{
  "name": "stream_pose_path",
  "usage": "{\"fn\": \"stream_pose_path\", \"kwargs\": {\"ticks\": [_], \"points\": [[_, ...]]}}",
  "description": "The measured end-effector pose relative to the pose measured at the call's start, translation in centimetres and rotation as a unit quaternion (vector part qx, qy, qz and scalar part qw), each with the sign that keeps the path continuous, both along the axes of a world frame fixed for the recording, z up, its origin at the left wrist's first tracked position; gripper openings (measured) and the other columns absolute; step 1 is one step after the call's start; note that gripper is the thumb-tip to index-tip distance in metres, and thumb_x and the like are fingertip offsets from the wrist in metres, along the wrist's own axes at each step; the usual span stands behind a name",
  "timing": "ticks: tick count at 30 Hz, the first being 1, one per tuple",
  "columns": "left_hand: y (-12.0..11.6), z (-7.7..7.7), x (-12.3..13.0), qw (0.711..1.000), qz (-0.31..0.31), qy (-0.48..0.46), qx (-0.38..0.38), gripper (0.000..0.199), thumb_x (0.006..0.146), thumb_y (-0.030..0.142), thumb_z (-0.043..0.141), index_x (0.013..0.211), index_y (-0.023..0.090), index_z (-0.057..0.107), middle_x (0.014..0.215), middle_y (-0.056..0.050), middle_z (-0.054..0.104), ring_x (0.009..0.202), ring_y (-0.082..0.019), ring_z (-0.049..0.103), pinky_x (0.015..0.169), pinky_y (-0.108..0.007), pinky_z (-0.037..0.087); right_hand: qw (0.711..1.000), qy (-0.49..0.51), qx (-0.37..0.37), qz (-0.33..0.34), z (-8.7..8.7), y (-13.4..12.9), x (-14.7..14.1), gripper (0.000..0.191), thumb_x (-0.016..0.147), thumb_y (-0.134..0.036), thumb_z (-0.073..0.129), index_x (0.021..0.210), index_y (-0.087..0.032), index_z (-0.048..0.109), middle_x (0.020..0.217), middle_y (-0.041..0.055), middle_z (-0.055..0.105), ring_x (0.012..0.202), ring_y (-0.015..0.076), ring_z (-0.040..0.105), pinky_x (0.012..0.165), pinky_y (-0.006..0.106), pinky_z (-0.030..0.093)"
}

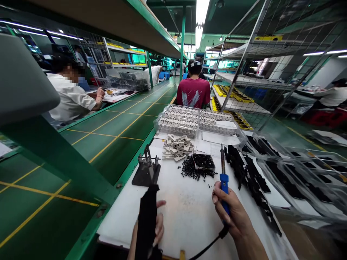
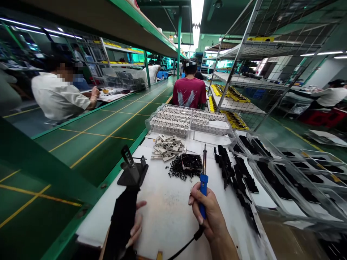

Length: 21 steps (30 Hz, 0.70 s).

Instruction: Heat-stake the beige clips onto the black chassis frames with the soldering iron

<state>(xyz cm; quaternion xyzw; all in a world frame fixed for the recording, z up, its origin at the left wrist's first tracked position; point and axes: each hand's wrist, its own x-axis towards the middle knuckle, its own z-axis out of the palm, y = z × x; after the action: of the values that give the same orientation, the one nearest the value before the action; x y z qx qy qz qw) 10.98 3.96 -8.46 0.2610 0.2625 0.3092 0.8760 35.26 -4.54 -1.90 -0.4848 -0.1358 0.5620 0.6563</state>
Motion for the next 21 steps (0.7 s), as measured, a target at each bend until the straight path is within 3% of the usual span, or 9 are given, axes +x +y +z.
{"fn": "stream_pose_path", "kwargs": {"ticks": [1,3,5,7,9,12,17,21], "points": [[-0.8,-1.1,0.1,1.0,-0.021,-0.017,-0.012,0.056,0.072,0.042,0.071,0.125,0.033,0.054,0.068,0.003,0.064,0.033,-0.004,0.04,0.03,-0.016,0.031,1.0,-0.002,-0.004,0.002,0.4,-0.3,-0.4,0.05,0.064,-0.044,0.08,0.079,-0.018,0.039,0.061,-0.0033,0.061,0.023,0.0013,0.034,0.026,0.012,0.015],[-2.2,-2.8,1.1,0.968,-0.22,-0.107,-0.056,0.041,0.074,0.046,0.067,0.115,0.042,0.058,0.09,0.003,0.069,0.041,-0.01,0.052,0.037,-0.025,0.045,1.0,-0.005,-0.019,0.004,0.8,-0.8,-1.0,0.049,0.064,-0.045,0.079,0.079,-0.017,0.042,0.06,-0.0017,0.061,0.023,0.0034,0.036,0.025,0.013,0.015],[-3.1,-3.4,2.8,0.936,-0.304,-0.159,-0.075,0.048,0.078,0.052,0.061,0.124,0.039,0.055,0.095,-0.003,0.07,0.05,-0.01,0.054,0.042,-0.024,0.047,0.999,-0.02,-0.038,0.01,1.0,-1.2,-1.4,0.048,0.065,-0.048,0.078,0.075,-0.016,0.044,0.052,-0.0019,0.057,0.022,0.0053,0.037,0.025,0.013,0.014],[-3.6,-3.1,4.8,0.933,-0.293,-0.201,-0.06,0.06,0.078,0.061,0.056,0.131,0.035,0.051,0.098,-0.007,0.07,0.048,-0.007,0.049,0.04,-0.021,0.043,0.996,-0.058,-0.058,0.019,0.9,-1.3,-1.7,0.048,0.066,-0.051,0.076,0.071,-0.015,0.045,0.046,-0.0017,0.053,0.023,0.0074,0.038,0.026,0.014,0.013],[-3.3,-2.1,6.7,0.945,-0.251,-0.207,-0.039,0.07,0.074,0.062,0.062,0.136,0.032,0.047,0.086,-0.005,0.069,0.044,-0.005,0.043,0.038,-0.018,0.037,0.986,-0.148,-0.076,0.012,0.6,-1.0,-1.6,0.049,0.068,-0.056,0.072,0.071,-0.015,0.046,0.045,-0.0017,0.052,0.025,0.0074,0.039,0.028,0.015,0.015],[-1.9,-0.7,9.3,0.949,-0.242,-0.199,-0.026,0.082,0.068,0.045,0.076,0.14,0.025,0.042,0.065,0.002,0.057,0.042,-0.004,0.041,0.037,-0.015,0.028,0.953,-0.287,-0.093,-0.023,0.1,0.3,-1.0,0.049,0.071,-0.061,0.066,0.078,-0.015,0.052,0.046,-0.0037,0.049,0.03,0.0042,0.034,0.033,0.017,0.02],[1.5,-0.1,13.4,0.966,-0.203,-0.158,-0.032,0.052,0.086,0.05,0.052,0.126,0.016,0.05,0.081,-0.001,0.059,0.052,-0.001,0.041,0.047,-0.014,0.035,0.914,-0.388,-0.087,-0.078,-0.7,3.6,1.1,0.039,0.072,-0.05,0.071,0.075,-0.013,0.06,0.064,0.0003,0.059,0.057,0.0055,0.045,0.056,0.016,0.036],[2.8,0.1,14.2,0.973,-0.188,-0.131,-0.039,0.045,0.088,0.049,0.05,0.117,0.015,0.052,0.079,0.001,0.056,0.056,-0.001,0.042,0.05,-0.014,0.038,0.908,-0.396,-0.085,-0.111,-1.9,5.1,1.7,0.04,0.074,-0.053,0.068,0.075,-0.013,0.06,0.067,-0.0002,0.059,0.064,0.0077,0.048,0.064,0.017,0.038]]}}
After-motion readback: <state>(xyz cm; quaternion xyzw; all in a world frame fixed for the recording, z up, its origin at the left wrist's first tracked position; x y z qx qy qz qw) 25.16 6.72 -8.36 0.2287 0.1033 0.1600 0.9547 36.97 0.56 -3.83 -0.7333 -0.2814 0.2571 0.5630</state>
